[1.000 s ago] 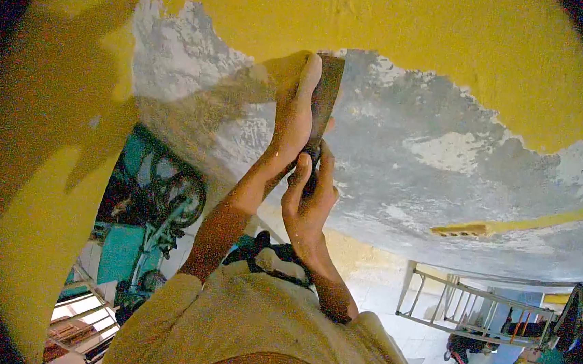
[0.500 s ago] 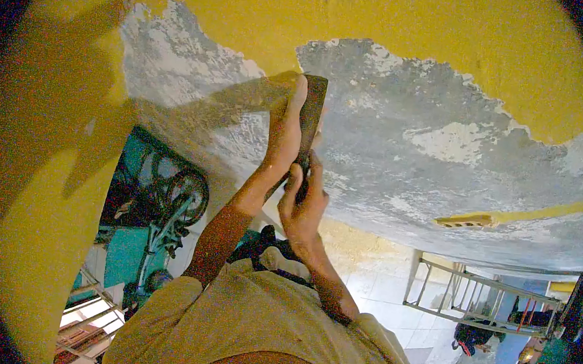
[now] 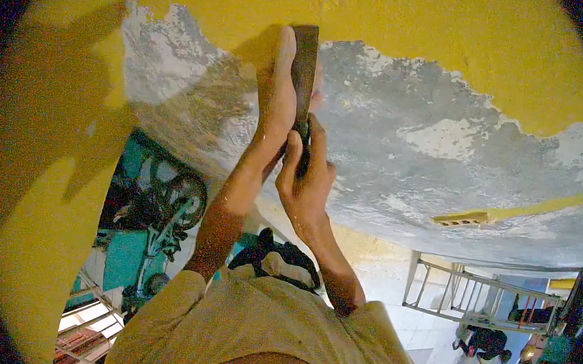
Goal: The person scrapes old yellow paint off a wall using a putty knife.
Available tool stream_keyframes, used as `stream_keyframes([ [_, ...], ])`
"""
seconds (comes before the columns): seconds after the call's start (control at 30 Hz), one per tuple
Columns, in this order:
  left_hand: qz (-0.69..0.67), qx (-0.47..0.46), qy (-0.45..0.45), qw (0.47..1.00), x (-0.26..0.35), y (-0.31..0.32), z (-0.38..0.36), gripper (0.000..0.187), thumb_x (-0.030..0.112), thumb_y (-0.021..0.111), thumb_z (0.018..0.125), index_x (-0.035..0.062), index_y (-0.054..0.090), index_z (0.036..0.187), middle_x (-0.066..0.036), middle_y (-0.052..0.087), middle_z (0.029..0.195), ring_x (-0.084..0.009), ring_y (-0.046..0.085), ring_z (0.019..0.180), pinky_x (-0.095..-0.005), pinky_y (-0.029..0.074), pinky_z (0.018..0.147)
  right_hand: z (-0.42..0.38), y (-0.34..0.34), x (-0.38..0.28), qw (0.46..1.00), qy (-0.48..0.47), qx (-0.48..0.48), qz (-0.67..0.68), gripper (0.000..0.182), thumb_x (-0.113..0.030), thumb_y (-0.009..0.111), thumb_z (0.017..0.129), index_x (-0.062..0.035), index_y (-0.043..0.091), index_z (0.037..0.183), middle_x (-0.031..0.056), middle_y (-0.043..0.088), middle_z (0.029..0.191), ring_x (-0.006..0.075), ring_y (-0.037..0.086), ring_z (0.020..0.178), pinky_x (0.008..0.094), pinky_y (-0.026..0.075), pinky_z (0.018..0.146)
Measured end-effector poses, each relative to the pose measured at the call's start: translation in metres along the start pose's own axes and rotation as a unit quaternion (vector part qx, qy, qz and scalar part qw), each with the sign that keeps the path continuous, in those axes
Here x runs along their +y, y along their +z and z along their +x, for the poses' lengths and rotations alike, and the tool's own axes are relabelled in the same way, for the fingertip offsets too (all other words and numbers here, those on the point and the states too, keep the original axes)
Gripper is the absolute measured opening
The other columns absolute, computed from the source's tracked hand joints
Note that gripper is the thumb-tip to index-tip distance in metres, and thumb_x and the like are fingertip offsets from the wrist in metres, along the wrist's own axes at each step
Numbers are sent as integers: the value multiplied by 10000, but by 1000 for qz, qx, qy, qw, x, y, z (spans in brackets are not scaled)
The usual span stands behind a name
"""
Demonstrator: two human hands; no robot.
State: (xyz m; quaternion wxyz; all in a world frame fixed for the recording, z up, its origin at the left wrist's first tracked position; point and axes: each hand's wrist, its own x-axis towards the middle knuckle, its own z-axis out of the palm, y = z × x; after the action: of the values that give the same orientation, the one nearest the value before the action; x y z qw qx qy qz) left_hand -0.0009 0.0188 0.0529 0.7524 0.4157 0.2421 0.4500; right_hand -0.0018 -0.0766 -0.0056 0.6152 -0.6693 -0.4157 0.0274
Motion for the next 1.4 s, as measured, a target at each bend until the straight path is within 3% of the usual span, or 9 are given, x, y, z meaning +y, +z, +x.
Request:
stream_keyframes([
  [0.13, 56, 56, 67, 995, -94, -28, 13, 447, 457, 478, 915, 46, 532, 748, 2, 518, 607, -84, 461, 516, -241, 373, 485, -28, -15, 29, 998, 17, -24, -51, 298, -182, 439, 962, 8, 456, 1192, 24, 477, 563, 48, 408, 535, 241, 310, 454],
  [0.27, -7, 23, -87, 996, -66, -24, -19, 480, 472, 476, 912, 50, 544, 694, 5, 484, 531, -87, 488, 475, -231, 367, 423, -39, -22, 33, 997, 43, -35, -57, 289, -179, 440, 961, 1, 462, 1186, 24, 473, 557, 49, 411, 526, 242, 315, 454],
  [0.33, -6, 18, -55, 998, -73, -23, -11, 500, 584, 485, 855, 99, 522, 740, -6, 514, 588, -106, 505, 460, -244, 406, 395, -32, -27, 22, 990, 93, -66, -80, 273, -104, 476, 930, 1, 469, 1181, 115, 577, 628, 117, 572, 555, 255, 440, 506],
  [0.53, -25, -72, -80, 994, -69, -18, -17, 457, 564, 530, 843, 110, 509, 798, -8, 537, 640, -92, 499, 471, -228, 409, 399, -31, -35, 24, 991, 69, -49, -103, 266, -99, 481, 929, -8, 459, 1178, 75, 545, 593, 92, 526, 507, 258, 425, 473],
  [0.57, -52, -51, -43, 996, -68, -13, -17, 434, 466, 491, 910, 64, 564, 764, -3, 543, 594, -65, 474, 435, -214, 353, 380, -28, -37, 21, 990, 66, -61, -108, 259, -104, 483, 930, -14, 456, 1172, 75, 548, 586, 98, 529, 496, 259, 425, 468],
  [0.8, -70, -44, -58, 995, -63, -10, -20, 444, 512, 504, 886, 76, 551, 816, -29, 580, 629, -71, 479, 435, -206, 363, 378, -26, -39, 13, 988, 82, -68, -114, 257, -107, 487, 929, -15, 460, 1168, 104, 574, 608, 124, 537, 485, 264, 427, 461],
  [0.97, -88, 44, -33, 995, -21, -4, 1, 493, 562, 495, 865, 74, 554, 839, -34, 562, 662, -98, 479, 469, -235, 387, 411, 6, -16, 2, 991, -31, -55, -115, 280, -85, 504, 913, -15, 464, 1181, 180, 642, 801, 205, 647, 607, 302, 476, 527],
  [1.07, -64, 45, 20, 997, -5, -8, 5, 488, 557, 497, 867, 72, 555, 848, -38, 565, 662, -100, 481, 462, -236, 383, 405, 12, -19, -23, 988, 44, -110, -102, 280, -82, 507, 908, -17, 468, 1177, 191, 640, 878, 257, 676, 725, 323, 498, 597],
  [1.4, -76, -30, -57, 995, -62, -8, -21, 455, 506, 485, 900, 67, 562, 810, -29, 574, 625, -65, 484, 444, -207, 375, 384, -25, -42, 9, 985, 82, -67, -134, 267, -81, 509, 911, 9, 466, 1159, 193, 631, 747, 201, 661, 631, 293, 480, 529],
])
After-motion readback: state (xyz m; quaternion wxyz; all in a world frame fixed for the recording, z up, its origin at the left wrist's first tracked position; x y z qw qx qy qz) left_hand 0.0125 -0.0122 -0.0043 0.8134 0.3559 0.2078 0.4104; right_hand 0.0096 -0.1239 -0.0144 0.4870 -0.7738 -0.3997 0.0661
